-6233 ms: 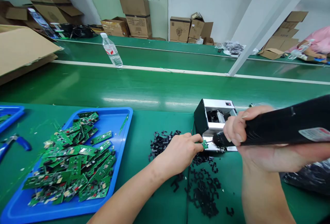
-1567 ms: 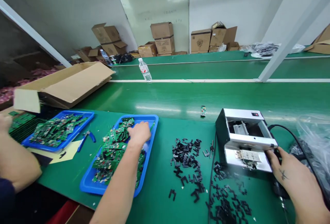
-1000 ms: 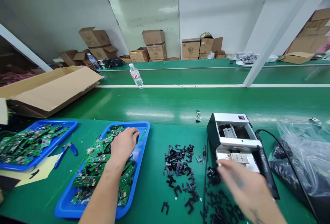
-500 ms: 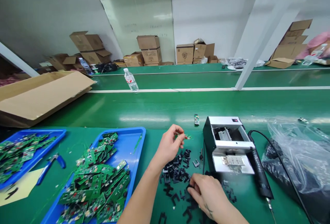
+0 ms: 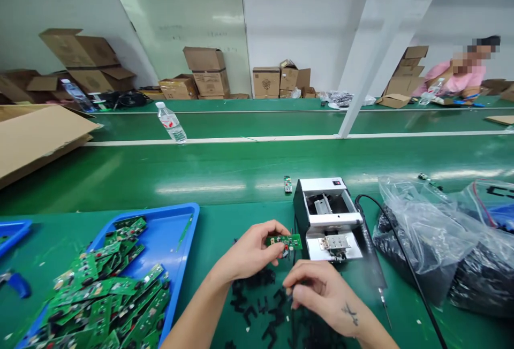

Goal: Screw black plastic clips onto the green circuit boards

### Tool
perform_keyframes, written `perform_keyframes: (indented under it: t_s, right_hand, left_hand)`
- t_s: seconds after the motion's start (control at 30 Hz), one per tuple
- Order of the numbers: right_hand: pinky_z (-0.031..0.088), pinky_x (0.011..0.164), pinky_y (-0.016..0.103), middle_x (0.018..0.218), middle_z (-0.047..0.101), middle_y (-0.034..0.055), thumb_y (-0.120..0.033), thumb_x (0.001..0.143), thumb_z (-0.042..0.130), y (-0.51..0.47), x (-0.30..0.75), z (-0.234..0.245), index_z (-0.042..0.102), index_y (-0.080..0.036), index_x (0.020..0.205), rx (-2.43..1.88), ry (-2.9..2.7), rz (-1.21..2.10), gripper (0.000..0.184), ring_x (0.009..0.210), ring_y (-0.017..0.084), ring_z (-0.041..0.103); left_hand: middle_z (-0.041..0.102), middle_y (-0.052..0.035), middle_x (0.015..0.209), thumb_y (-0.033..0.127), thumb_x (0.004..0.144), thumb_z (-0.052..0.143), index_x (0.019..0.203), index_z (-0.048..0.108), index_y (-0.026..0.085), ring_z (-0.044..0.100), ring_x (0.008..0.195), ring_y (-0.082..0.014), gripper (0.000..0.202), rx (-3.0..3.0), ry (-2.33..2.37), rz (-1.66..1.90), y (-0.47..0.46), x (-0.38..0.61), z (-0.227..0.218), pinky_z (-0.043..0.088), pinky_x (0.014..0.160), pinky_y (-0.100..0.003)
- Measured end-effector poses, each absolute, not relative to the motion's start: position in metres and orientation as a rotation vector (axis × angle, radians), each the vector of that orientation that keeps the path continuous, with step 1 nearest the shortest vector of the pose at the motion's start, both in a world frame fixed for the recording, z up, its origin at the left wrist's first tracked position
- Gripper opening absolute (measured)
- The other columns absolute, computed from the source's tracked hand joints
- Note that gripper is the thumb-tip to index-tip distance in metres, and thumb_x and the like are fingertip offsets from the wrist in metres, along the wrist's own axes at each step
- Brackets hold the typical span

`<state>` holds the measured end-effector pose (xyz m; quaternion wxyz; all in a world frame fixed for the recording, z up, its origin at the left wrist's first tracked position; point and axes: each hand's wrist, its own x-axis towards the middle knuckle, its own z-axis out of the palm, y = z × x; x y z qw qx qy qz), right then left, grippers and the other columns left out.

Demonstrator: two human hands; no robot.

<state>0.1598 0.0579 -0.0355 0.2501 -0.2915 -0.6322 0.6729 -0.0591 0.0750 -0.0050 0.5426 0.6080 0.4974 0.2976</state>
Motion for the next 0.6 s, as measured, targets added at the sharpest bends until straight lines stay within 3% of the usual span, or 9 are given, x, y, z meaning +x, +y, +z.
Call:
perform_keyframes:
  t_s: [0.13, 0.33, 0.6]
  right_hand:
    - [0.058, 0.072, 0.033, 0.093, 0.068, 0.0064, -0.044, 0.091, 0.069, 0.064, 0.179, -0.03, 0.07, -0.02, 0.114, -0.831, -1.473, 1.805, 0.034, 0.073, 0.016, 0.066]
    - [0.057, 0.068, 0.027, 0.095, 0.066, 0.0065, -0.04, 0.087, 0.075, 0.073, 0.192, -0.03, 0.068, -0.017, 0.083, -1.037, -1.469, 1.629, 0.024, 0.075, 0.014, 0.063]
    - [0.058, 0.07, 0.026, 0.086, 0.063, 0.0034, -0.044, 0.092, 0.067, 0.077, 0.193, -0.044, 0.068, -0.021, 0.085, -1.136, -1.659, 1.434, 0.024, 0.075, 0.016, 0.064]
  left_hand:
    - [0.066, 0.0013, 0.091, 0.024, 0.09, 0.055, 0.097, 0.062, 0.019, 0.057, 0.069, -0.0122, 0.011, 1.628, 1.258, 0.644, 0.071, -0.051, -0.002, 0.045, 0.062, -0.024]
    - [0.068, 0.001, 0.095, 0.022, 0.091, 0.053, 0.101, 0.062, 0.021, 0.058, 0.083, -0.0157, 0.014, 1.746, 1.323, 0.602, 0.065, -0.043, -0.002, 0.042, 0.072, -0.025]
    - [0.065, 0.0011, 0.094, 0.026, 0.095, 0.051, 0.105, 0.06, 0.023, 0.055, 0.084, -0.0167, 0.014, 1.762, 1.339, 0.586, 0.058, -0.037, 0.001, 0.041, 0.074, -0.026]
